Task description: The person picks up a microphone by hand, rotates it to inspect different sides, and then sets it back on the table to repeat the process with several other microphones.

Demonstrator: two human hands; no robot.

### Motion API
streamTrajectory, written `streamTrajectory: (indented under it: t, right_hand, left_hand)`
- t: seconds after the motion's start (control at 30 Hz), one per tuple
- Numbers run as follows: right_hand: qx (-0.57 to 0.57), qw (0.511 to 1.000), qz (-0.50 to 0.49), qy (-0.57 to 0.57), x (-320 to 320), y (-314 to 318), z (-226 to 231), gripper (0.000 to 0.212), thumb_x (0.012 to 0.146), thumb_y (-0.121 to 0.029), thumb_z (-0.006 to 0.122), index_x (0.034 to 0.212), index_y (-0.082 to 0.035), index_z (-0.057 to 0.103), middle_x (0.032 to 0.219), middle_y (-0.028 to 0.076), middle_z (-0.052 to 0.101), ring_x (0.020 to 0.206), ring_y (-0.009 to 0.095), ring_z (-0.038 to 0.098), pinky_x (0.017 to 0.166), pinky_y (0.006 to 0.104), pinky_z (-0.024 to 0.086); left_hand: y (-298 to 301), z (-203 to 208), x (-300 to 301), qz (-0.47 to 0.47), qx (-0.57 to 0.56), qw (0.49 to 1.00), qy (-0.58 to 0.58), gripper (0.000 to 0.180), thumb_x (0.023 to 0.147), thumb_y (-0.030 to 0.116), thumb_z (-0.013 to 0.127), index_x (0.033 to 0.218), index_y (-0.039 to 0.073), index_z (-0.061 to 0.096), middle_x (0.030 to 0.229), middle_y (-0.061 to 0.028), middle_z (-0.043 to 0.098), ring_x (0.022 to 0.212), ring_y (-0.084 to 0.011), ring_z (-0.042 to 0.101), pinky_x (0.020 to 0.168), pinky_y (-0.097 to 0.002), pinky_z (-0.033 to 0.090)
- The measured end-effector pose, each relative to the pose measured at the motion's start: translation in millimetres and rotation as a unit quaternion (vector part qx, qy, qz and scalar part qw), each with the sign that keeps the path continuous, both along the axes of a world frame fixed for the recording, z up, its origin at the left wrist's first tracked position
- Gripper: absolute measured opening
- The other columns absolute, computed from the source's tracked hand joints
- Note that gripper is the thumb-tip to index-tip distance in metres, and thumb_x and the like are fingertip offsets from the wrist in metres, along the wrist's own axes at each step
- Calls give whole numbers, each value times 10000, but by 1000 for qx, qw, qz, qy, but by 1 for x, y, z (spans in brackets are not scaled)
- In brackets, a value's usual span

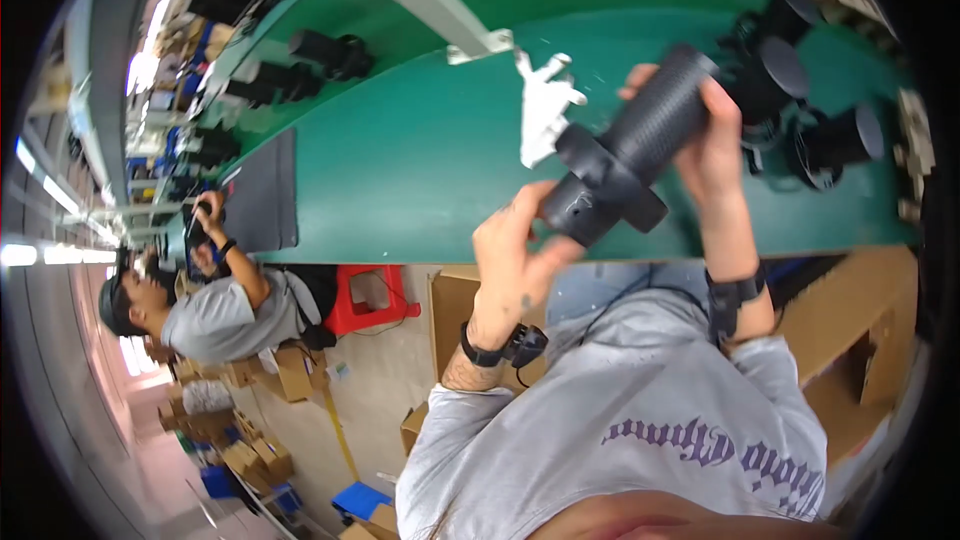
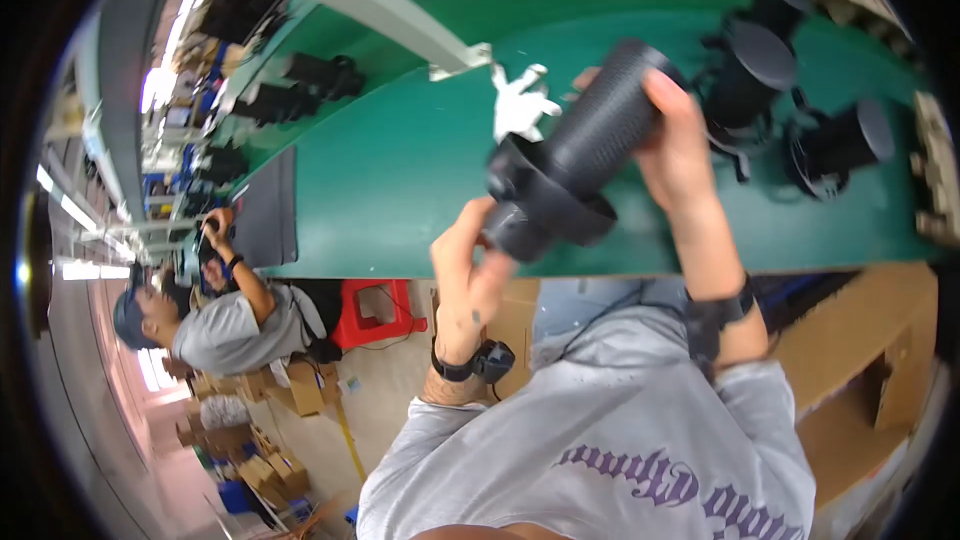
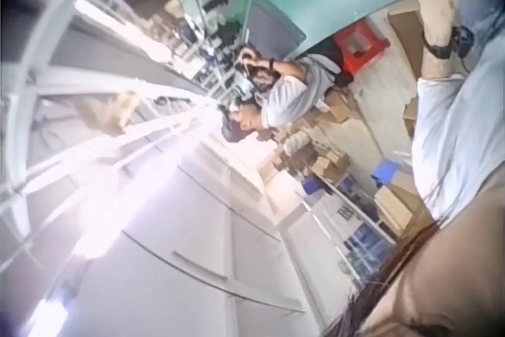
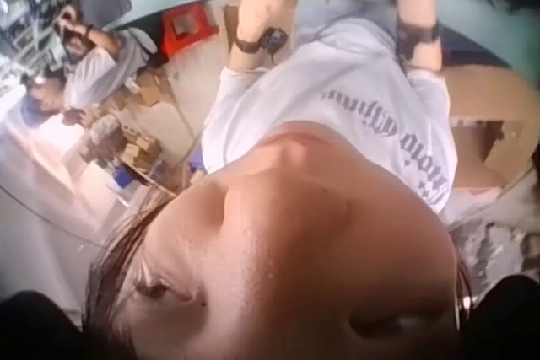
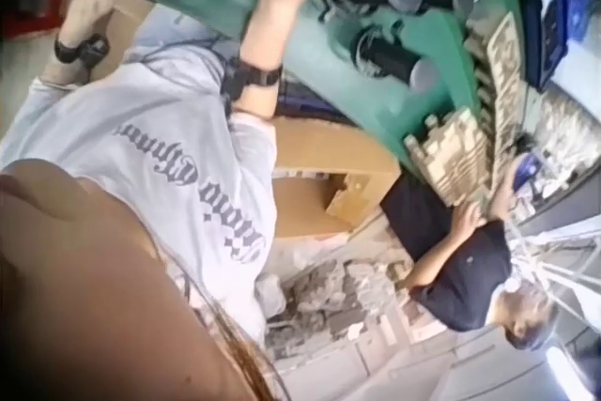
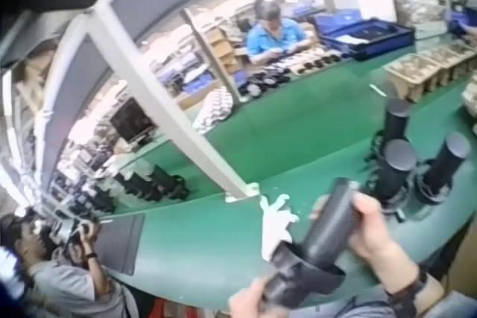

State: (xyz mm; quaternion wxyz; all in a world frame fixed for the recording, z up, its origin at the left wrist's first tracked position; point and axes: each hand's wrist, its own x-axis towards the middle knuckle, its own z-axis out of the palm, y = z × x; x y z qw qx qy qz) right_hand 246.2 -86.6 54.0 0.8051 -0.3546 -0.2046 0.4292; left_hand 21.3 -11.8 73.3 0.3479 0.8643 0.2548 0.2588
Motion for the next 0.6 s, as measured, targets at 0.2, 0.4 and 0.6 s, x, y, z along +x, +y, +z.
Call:
streamTrajectory:
  t: [0.2, 0.4, 0.6]
  right_hand:
    - [-142, 862, -116, -472, -18, -11, 20, 614, 646, -118, 764, 1183, 0, 490, 1102, 104, 604, 1025, 188, 581, 924, 310, 443]
    - [-143, 843, -158, -494, -20, -12, 10, 649, 632, -87, 746, 1217, -15, 474, 1100, 125, 618, 1022, 209, 595, 930, 327, 443]
    - [-35, 702, -327, -632, -27, -32, -4, 610, 762, -271, 696, 1264, -62, 419, 1354, 187, 366, 1274, 399, 386, 1037, 530, 375]
  left_hand:
    - [173, -45, -16, 250, -177, 914, -265, 562, 897, 374, 595, 1300, 26, 414, 1178, -147, 501, 1008, -222, 562, 770, -348, 496]
    - [324, 23, -2, 355, 379, 855, 26, 756, 759, 404, 723, 1367, 92, 401, 1332, -274, 405, 1217, -434, 395, 1018, -488, 349]
    - [398, 27, 22, 360, 273, 881, 139, 367, 771, 412, 651, 979, 110, 643, 1025, -119, 617, 931, -336, 618, 812, -438, 492]
